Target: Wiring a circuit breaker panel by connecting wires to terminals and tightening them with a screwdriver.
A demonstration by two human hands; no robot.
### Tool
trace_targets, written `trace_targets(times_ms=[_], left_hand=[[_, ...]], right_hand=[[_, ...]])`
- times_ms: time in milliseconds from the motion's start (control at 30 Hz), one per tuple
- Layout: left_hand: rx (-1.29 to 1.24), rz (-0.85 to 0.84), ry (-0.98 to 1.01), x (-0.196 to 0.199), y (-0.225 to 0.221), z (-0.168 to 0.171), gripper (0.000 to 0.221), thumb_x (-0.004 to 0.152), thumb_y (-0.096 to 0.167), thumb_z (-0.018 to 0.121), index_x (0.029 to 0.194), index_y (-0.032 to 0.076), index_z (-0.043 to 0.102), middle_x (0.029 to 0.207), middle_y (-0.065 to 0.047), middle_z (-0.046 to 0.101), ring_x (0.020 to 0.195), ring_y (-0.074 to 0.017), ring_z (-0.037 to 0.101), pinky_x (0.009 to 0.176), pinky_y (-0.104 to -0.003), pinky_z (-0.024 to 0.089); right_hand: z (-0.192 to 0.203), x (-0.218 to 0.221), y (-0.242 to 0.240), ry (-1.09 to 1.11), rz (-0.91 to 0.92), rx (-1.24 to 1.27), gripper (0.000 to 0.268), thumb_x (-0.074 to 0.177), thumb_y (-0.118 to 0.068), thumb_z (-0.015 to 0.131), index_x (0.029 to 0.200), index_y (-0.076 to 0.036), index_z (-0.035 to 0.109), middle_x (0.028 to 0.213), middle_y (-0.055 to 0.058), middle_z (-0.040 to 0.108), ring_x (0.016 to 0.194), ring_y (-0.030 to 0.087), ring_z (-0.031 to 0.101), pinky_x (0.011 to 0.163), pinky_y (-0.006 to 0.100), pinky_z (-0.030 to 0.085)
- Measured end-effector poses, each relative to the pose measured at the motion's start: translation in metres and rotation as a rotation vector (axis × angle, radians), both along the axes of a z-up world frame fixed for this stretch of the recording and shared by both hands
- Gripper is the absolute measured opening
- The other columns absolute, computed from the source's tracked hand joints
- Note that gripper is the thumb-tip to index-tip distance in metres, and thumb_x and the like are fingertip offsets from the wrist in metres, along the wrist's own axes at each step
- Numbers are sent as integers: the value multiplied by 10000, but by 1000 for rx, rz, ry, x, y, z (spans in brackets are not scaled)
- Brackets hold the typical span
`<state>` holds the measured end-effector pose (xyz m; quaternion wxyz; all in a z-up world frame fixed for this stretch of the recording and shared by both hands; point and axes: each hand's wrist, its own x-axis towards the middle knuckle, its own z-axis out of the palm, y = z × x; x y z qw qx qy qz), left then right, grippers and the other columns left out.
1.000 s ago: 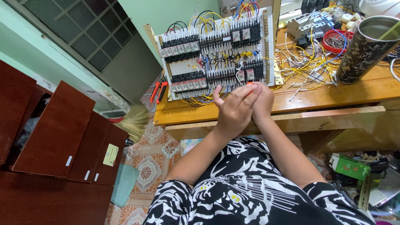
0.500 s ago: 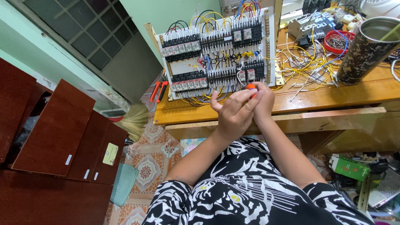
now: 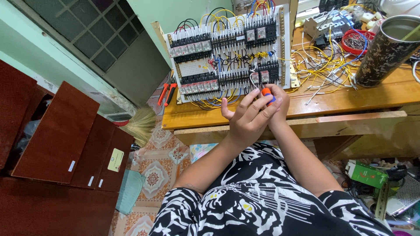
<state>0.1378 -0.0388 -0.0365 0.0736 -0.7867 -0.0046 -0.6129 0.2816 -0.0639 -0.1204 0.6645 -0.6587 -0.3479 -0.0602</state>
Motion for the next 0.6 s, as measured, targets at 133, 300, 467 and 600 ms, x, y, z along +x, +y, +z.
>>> trace_targets(times_ms=[133,300,467,600], left_hand=[[-63,-22,59,-10,-9,26,347,963,153,690,1291,267,703,1259,-11,717,1242,-203,636,1173,-709,-42],[-95,22,83,-11,-10,29,394,995,105,609,1359,250,650,1329,-18,680,1277,-202,617,1188,-678,-35],[-104,10,156,-11,-9,24,440,989,17,590,1361,246,644,1350,-26,655,1319,-206,575,1176,-681,-39],[-129,-27,185,-12,-9,28,415,1012,62,622,1387,238,626,1345,-41,638,1329,-237,567,1192,-675,87]], right_hand=[[-17,11,6,-50,-18,6,271,881,-296,837,1041,-93,754,831,145,698,871,352,683,820,408,527],[-4,1,4,-63,-90,-69,201,888,-301,811,1008,-146,766,804,105,697,867,338,686,798,419,527],[3,-4,0,-62,-85,-65,194,913,-281,758,1019,-119,755,817,140,691,873,373,675,809,439,530],[-6,3,3,-48,-67,-51,240,877,-312,780,1034,-133,752,831,135,686,887,365,675,821,440,526]])
